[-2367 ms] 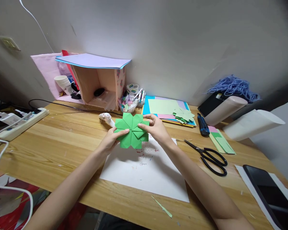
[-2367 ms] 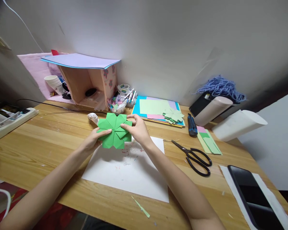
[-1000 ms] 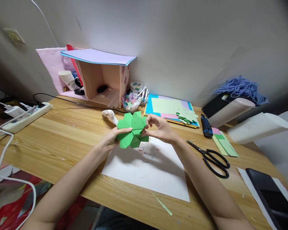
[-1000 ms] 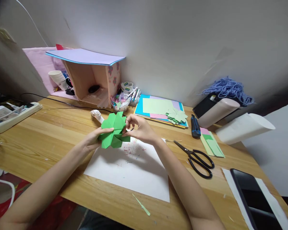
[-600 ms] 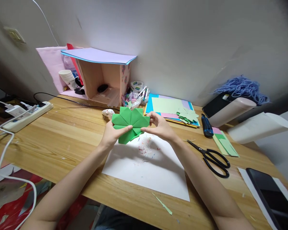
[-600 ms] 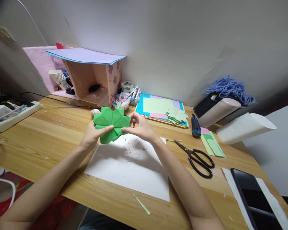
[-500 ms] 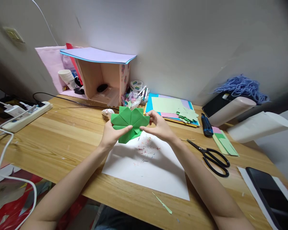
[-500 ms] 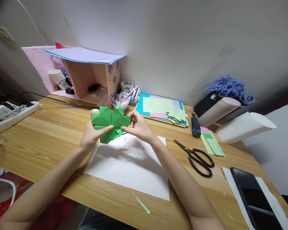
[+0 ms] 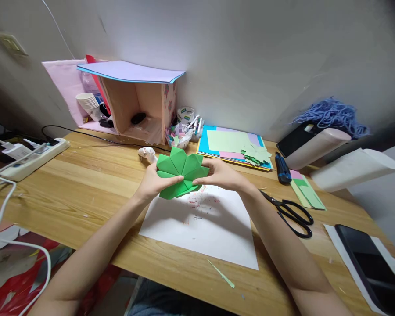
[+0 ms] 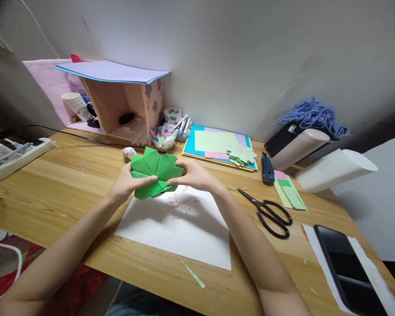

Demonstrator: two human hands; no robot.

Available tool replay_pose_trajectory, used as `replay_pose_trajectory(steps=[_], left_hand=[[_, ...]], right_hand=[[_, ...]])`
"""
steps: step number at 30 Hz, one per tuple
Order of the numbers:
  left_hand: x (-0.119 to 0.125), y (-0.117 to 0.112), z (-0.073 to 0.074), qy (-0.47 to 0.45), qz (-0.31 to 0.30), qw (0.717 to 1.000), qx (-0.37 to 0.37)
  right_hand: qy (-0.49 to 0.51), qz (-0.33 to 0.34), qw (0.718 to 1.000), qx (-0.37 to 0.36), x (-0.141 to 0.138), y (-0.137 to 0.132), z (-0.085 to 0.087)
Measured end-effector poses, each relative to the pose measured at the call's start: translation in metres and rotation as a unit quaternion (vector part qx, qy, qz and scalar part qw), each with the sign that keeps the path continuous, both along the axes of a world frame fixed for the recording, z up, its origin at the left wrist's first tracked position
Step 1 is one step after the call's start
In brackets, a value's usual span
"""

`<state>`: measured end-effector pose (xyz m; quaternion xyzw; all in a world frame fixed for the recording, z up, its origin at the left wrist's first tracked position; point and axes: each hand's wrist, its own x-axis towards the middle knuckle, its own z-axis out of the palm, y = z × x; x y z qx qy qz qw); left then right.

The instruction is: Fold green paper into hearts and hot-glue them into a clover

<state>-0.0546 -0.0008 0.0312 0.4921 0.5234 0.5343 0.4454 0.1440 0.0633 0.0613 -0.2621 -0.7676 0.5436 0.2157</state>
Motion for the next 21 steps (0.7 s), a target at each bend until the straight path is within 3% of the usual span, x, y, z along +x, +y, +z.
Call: replay_pose_trajectory(steps=[7,11,16,21], left_hand=[[0.005,-0.002,-0.002,0.079,-0.013,0.996,0.029],[0.003,0.001,-0.004,0.050,-0.007,0.998,0.022],[0.000,0.005,-0.007,-0.004,0.018,1.000,0.002],[0.001,0.005,-0.008,-0.036,0.019,0.999,-0.013]], right_hand=[[-0.069,-0.011,0.996,-0.059,-0.004,0.002,-0.008],[-0.054,-0.027,0.997,-0.054,-0.004,0.002,-0.004],[0.005,0.037,0.993,-0.114,-0.004,0.005,0.000],[0.035,-0.036,0.990,-0.132,-0.009,0.006,-0.011]])
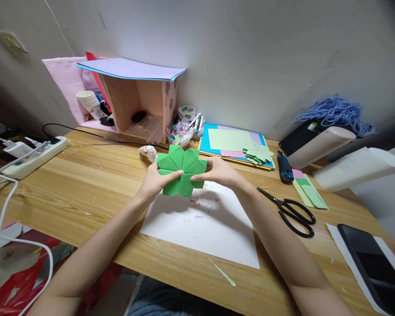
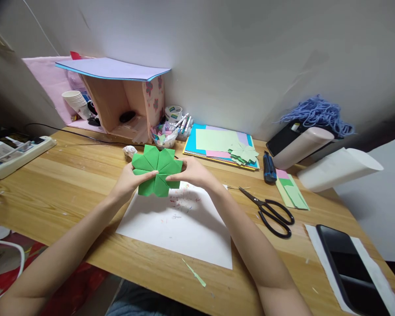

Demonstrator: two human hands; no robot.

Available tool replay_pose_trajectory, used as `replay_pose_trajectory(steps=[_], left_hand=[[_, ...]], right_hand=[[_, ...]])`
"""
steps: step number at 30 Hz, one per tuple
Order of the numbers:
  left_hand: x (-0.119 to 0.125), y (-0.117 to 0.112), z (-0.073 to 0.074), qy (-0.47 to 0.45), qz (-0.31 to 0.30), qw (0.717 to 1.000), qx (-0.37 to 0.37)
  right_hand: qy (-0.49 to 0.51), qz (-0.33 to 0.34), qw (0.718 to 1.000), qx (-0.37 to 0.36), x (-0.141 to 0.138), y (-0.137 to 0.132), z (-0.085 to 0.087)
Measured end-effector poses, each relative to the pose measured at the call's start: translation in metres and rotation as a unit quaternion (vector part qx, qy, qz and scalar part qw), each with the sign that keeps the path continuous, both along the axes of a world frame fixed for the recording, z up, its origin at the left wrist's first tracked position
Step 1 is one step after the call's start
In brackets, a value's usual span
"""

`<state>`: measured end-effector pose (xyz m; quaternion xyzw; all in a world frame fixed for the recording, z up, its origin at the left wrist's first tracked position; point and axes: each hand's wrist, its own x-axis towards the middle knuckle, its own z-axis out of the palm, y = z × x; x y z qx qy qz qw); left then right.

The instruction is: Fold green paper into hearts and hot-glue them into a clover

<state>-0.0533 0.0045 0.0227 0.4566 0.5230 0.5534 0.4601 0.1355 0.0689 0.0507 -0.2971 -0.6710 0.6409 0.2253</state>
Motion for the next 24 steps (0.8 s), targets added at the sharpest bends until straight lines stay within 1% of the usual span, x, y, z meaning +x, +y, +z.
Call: replay_pose_trajectory(steps=[2,4,6,8,10,13,16,19,24], left_hand=[[0.0007,-0.0006,0.0008,-0.005,-0.003,1.000,0.002],[0.0010,-0.0014,0.0023,-0.002,-0.020,1.000,-0.008],[0.0010,-0.0021,0.0038,0.004,-0.046,0.999,-0.024],[0.0006,-0.0026,0.0043,0.006,-0.059,0.998,-0.026],[0.0002,-0.0026,0.0034,0.004,-0.056,0.998,-0.015],[0.0003,-0.0024,0.0012,-0.002,-0.049,0.999,-0.004],[0.0013,-0.0023,-0.0001,-0.011,-0.044,0.999,-0.013],[0.0022,-0.0025,0.0005,-0.013,-0.033,0.999,-0.022],[0.0017,-0.0024,0.0034,-0.012,-0.032,0.999,-0.023]], right_hand=[[-0.016,-0.023,1.000,0.001,-0.0010,-0.0001,-0.0017],[-0.034,-0.042,0.998,0.008,-0.0012,-0.0001,-0.0020],[-0.045,-0.047,0.998,0.012,-0.0012,0.0000,-0.0020],[-0.046,-0.043,0.998,0.009,-0.0014,-0.0002,-0.0021],[-0.037,-0.040,0.998,0.002,-0.0021,-0.0011,-0.0017],[-0.040,-0.054,0.998,0.003,-0.0041,-0.0039,0.0010],[-0.058,-0.080,0.995,0.018,-0.0059,-0.0067,0.0037],[-0.060,-0.097,0.993,0.024,-0.0063,-0.0072,0.0028],[-0.028,-0.060,0.998,-0.002,-0.0052,-0.0042,-0.0025]])
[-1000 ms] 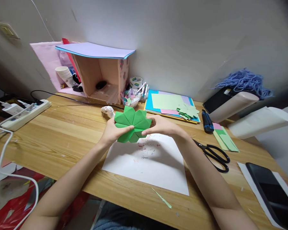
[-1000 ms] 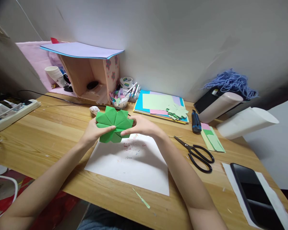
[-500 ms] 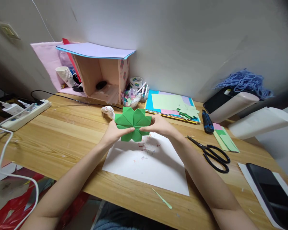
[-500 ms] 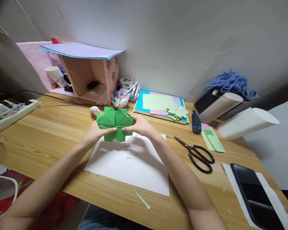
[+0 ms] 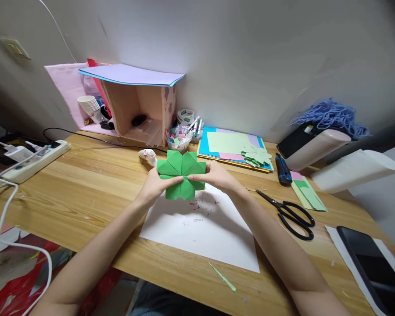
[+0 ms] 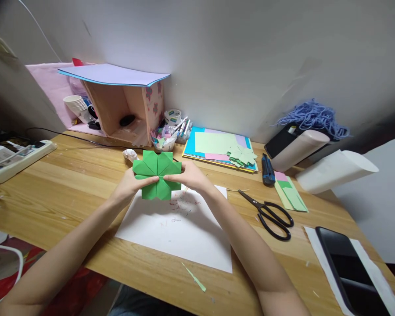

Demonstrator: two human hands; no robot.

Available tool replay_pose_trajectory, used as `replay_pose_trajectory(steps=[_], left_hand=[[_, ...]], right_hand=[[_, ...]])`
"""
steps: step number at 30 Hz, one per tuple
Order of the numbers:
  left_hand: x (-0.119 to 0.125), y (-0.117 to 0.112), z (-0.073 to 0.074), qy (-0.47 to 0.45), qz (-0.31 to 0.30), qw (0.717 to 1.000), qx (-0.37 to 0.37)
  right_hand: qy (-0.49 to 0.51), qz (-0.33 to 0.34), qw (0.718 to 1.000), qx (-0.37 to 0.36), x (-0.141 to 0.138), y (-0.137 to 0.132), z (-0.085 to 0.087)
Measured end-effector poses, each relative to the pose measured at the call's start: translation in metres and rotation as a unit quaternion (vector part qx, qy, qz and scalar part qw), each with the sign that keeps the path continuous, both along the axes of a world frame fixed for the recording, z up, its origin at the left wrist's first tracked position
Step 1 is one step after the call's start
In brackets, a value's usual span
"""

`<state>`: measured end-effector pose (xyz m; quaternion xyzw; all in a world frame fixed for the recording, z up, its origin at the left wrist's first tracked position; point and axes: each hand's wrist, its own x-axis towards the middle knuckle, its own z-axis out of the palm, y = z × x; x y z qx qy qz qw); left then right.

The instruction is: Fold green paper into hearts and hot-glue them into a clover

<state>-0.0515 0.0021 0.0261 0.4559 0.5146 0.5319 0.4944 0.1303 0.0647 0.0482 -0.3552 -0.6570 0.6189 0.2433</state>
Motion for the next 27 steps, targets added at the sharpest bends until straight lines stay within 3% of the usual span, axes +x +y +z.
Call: replay_pose_trajectory(steps=[6,12,19,27], left_hand=[[0.000,0.000,0.002,-0.019,-0.019,1.000,0.009],[-0.003,0.002,0.001,-0.019,-0.008,0.999,0.025],[-0.007,0.002,0.002,-0.003,-0.010,1.000,0.017],[-0.004,0.001,0.003,-0.014,0.025,0.999,-0.022]], right_hand=[[0.027,-0.052,0.998,0.022,-0.005,0.000,-0.003],[0.059,-0.107,0.992,-0.002,-0.012,-0.004,-0.011],[0.064,-0.103,0.993,-0.015,-0.013,-0.006,-0.009],[0.063,-0.115,0.991,0.037,-0.015,-0.011,-0.004]])
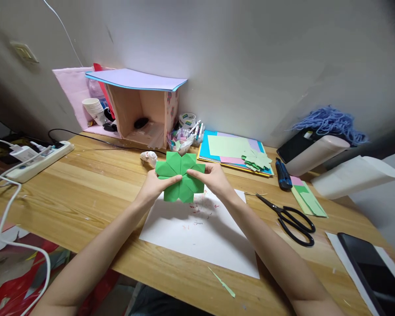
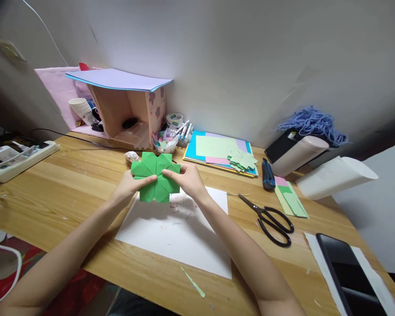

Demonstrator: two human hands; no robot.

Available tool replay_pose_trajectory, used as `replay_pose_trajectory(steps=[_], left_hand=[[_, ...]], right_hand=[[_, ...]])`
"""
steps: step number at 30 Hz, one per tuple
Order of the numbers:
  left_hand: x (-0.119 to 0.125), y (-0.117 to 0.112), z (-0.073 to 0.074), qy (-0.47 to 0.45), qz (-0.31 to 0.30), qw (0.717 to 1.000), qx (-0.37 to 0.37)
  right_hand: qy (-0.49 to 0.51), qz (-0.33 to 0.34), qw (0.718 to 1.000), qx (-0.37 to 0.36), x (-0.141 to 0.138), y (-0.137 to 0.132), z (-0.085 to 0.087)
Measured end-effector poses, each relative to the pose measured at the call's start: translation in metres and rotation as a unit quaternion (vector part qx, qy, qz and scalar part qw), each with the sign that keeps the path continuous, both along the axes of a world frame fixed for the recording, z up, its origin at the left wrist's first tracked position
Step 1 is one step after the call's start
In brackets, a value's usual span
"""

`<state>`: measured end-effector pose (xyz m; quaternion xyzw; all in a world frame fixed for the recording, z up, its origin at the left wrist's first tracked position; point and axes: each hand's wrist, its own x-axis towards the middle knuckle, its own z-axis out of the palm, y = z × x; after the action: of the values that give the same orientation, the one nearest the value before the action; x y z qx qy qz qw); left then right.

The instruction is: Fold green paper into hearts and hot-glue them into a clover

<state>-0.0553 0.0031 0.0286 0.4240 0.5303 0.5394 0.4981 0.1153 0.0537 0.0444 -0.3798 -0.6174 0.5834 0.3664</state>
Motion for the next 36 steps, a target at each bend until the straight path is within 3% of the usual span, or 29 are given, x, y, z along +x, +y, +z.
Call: replay_pose_trajectory(steps=[3,6,8,9,11,15,17,20,23,27,29,32,36], left_hand=[[-0.003,-0.011,0.007,0.009,0.011,1.000,-0.003],[-0.024,-0.036,0.010,0.091,0.111,0.989,0.036],[-0.051,-0.056,0.007,0.184,0.217,0.953,0.099],[-0.066,-0.066,0.004,0.255,0.254,0.922,0.143],[-0.097,-0.082,-0.003,0.428,0.224,0.853,0.199],[-0.130,-0.092,-0.021,0.639,0.098,0.749,0.148],[-0.129,-0.089,-0.029,0.687,0.036,0.717,0.117],[-0.116,-0.087,-0.035,0.720,-0.021,0.689,0.081],[-0.107,-0.098,-0.031,0.712,-0.057,0.698,0.043],[-0.111,-0.119,-0.019,0.644,-0.122,0.755,0.021],[-0.115,-0.122,-0.016,0.608,-0.138,0.782,0.006],[-0.114,-0.113,-0.021,0.583,-0.058,0.811,-0.006],[-0.107,-0.091,-0.035,0.602,0.052,0.796,0.001]], right_hand=[[0.004,0.048,0.999,0.010,-0.002,-0.005,0.003],[-0.018,0.089,0.994,0.062,-0.002,-0.010,0.008],[-0.047,0.090,0.990,0.100,-0.002,-0.012,0.010],[-0.069,0.081,0.987,0.120,-0.003,-0.013,0.010],[-0.131,0.063,0.975,0.168,-0.007,-0.013,0.006],[-0.206,-0.005,0.936,0.284,-0.032,-0.006,-0.019],[-0.221,-0.011,0.933,0.283,-0.052,0.000,-0.035],[-0.255,0.023,0.941,0.223,-0.083,0.010,-0.055],[-0.262,0.035,0.930,0.256,-0.106,0.018,-0.066],[-0.283,0.033,0.907,0.310,-0.123,0.026,-0.072],[-0.268,0.040,0.916,0.297,-0.128,0.030,-0.074],[-0.203,0.061,0.954,0.213,-0.131,0.032,-0.078],[-0.113,0.058,0.987,0.099,-0.119,0.026,-0.074]])
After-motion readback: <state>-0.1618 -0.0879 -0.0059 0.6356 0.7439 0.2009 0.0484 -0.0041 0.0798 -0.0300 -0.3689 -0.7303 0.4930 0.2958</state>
